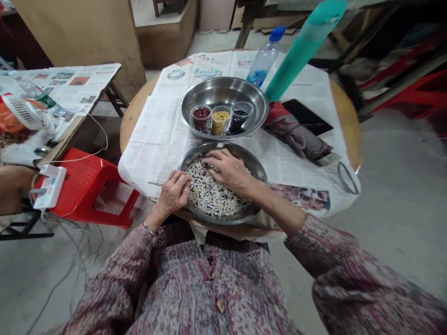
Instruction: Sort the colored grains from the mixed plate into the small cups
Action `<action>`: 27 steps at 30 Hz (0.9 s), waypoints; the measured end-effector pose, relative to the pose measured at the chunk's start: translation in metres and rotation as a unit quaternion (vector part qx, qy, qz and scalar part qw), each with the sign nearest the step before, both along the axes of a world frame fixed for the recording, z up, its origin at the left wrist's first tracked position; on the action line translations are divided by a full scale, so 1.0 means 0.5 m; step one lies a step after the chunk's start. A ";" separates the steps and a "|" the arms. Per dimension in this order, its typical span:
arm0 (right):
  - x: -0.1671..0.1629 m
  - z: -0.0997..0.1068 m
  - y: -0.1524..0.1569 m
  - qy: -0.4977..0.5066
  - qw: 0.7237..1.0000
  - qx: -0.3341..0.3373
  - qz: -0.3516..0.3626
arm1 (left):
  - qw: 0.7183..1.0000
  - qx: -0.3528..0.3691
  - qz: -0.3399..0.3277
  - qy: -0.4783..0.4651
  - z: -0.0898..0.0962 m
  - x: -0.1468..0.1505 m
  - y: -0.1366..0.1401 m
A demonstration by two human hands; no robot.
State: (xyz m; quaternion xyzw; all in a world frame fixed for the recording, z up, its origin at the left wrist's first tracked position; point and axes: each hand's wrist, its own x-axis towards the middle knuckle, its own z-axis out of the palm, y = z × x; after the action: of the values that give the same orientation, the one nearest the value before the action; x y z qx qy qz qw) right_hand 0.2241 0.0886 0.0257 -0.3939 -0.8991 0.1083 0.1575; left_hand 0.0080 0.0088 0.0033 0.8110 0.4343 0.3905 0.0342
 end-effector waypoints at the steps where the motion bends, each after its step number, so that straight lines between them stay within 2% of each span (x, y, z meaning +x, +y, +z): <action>1: 0.001 0.001 0.010 -0.021 1.000 0.005 -0.004 | 1.000 0.002 0.001 0.001 0.000 0.000 0.000; 3: 0.007 0.001 0.022 -0.056 0.998 -0.004 -0.018 | 1.000 0.006 0.002 0.003 0.000 0.000 0.001; 6: 0.030 -0.001 0.016 -0.067 0.995 -0.067 -0.029 | 1.000 0.008 0.000 -0.001 -0.003 0.000 0.000; 10: 0.061 0.005 -0.043 0.006 0.985 -0.166 0.038 | 1.000 0.004 -0.002 0.000 -0.002 0.000 0.000; 13: 0.063 0.009 -0.103 0.055 0.975 -0.191 0.094 | 1.000 0.002 -0.001 0.003 -0.001 0.001 0.000; 16: 0.047 0.002 -0.139 0.055 0.975 -0.168 0.131 | 1.000 0.002 -0.001 0.003 -0.001 0.001 0.000; 19: 0.024 -0.015 -0.131 0.024 0.983 -0.124 0.137 | 1.000 0.001 -0.001 0.005 -0.002 0.000 -0.001; 21: 0.011 -0.022 -0.108 -0.001 0.989 -0.091 0.118 | 1.000 0.001 0.000 0.008 -0.002 0.000 0.000; 24: 0.000 -0.019 -0.068 -0.026 0.998 -0.045 0.048 | 1.000 0.001 0.003 0.008 -0.002 0.000 0.000; 27: -0.014 -0.011 -0.053 -0.014 0.999 -0.027 0.014 | 1.000 -0.001 0.001 0.004 -0.002 0.000 0.000</action>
State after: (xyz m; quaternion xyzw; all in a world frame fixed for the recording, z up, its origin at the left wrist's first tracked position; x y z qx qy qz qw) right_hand 0.2171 0.0620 0.0203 -0.3865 -0.9035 0.1292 0.1328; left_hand 0.0081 0.0086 0.0025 0.8122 0.4355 0.3868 0.0329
